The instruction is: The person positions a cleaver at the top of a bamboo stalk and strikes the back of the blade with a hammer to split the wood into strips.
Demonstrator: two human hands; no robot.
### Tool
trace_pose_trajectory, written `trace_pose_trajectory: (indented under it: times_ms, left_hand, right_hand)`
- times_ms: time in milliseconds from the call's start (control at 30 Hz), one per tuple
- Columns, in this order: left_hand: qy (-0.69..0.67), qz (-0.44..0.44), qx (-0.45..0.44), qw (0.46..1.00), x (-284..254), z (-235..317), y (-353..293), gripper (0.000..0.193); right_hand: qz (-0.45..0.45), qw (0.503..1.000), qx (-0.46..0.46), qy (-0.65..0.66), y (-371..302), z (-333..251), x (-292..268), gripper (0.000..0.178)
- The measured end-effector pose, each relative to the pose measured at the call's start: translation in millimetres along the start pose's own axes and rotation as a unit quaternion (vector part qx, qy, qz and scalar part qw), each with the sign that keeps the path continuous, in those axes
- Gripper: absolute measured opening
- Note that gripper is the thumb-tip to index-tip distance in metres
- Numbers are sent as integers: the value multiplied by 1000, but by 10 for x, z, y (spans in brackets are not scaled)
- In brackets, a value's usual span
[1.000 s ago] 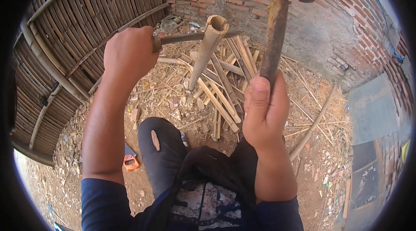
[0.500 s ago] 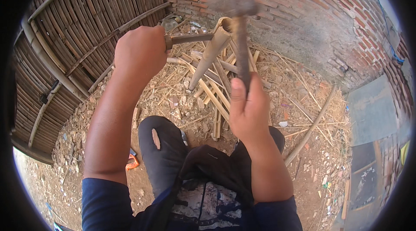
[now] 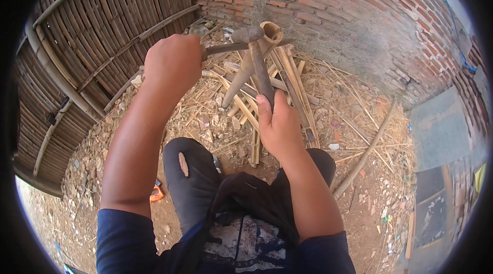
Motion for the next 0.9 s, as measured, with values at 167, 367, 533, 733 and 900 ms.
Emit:
trace_pose_trajectory:
  times_ms: [167,367,533,733,900]
  left_hand:
    - [-30,-16,75,997,-19,-149,55,33]
    - [2,-65,86,994,-137,-248,38,44]
    - [11,-40,37,998,-139,-179,24,41]
    - [3,-28,27,999,-68,100,128,34]
    - [-7,-20,5,1000,-41,84,183,21]
  right_hand:
    - [-44,999,23,2,83,0,14,30]
    - [-5,999,7,42,-60,67,-43,33]
    - [58,981,-34,181,-19,-135,-460,35]
    - [125,984,-43,121,-56,62,-383,31]
    - [1,999,30,41,24,196,-256,33]
Point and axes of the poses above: each hand's wrist, its own y-axis towards the middle knuckle, its own x-axis out of the palm, z = x × y, the point moved 2 cm from there along y, towards the middle knuckle
